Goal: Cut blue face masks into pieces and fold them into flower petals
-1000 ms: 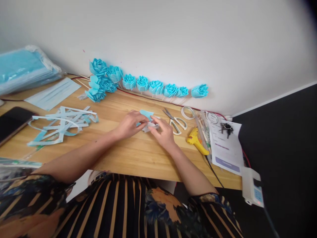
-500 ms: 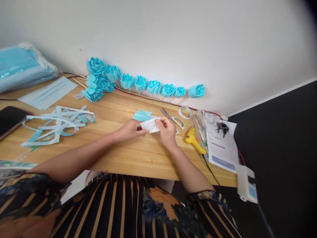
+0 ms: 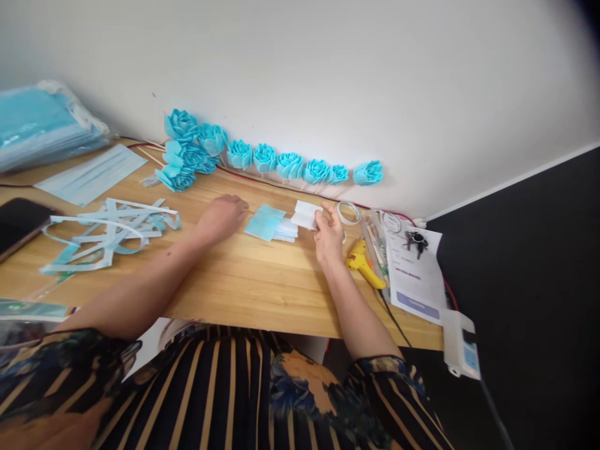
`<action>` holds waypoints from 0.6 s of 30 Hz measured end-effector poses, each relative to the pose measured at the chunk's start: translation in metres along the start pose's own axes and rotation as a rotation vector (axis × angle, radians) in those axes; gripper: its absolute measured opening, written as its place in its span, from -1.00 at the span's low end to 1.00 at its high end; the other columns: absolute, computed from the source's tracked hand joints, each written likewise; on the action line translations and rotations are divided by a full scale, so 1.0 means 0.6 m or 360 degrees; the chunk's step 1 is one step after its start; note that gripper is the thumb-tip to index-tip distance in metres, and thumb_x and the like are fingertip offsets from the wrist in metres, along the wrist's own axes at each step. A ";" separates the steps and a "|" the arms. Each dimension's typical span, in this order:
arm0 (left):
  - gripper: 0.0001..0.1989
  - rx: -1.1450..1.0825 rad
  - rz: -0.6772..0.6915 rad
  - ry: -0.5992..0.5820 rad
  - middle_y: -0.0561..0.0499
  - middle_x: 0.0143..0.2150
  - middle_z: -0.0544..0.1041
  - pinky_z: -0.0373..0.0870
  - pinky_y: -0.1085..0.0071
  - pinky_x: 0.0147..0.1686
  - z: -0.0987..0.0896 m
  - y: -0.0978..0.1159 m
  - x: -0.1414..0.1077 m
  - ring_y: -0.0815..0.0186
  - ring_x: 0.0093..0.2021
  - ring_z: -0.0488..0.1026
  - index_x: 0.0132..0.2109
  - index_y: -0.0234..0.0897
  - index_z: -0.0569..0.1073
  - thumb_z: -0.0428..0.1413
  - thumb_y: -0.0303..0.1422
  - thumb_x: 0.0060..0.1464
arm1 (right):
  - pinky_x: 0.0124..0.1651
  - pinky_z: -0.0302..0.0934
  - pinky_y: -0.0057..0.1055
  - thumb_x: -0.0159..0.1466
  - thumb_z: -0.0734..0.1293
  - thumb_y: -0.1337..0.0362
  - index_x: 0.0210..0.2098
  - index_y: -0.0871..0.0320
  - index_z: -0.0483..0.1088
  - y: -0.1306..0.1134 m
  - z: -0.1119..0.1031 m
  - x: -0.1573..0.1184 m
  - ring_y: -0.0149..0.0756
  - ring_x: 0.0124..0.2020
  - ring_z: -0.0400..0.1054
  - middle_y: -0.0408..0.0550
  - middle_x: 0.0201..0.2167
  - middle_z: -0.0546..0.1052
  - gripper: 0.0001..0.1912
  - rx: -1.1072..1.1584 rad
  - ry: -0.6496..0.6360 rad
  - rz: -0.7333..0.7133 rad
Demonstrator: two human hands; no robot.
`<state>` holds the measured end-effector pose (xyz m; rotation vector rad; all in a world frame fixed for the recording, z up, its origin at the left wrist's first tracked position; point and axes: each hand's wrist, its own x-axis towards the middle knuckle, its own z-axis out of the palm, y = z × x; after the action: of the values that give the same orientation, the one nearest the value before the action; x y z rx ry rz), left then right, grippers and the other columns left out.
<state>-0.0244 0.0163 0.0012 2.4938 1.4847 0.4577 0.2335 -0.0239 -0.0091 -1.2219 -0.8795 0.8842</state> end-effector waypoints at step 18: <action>-0.73 0.0045 -0.0101 0.0164 -0.19 -0.11 0.54 0.32 0.13 -0.03 0.008 -0.008 0.008 0.04 -0.05 0.43 -0.16 -0.30 0.55 -0.03 -0.39 0.13 | -0.48 0.28 -0.48 0.09 0.40 0.08 0.11 0.08 0.30 0.007 -0.002 0.000 -0.40 -0.48 0.32 -0.23 -0.47 0.44 -0.40 -0.0038 -0.0071 0.0038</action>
<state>-0.0247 0.0226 -0.0042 2.4702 1.6137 0.5654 0.2341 -0.0238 -0.0136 -1.2397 -0.9153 0.9251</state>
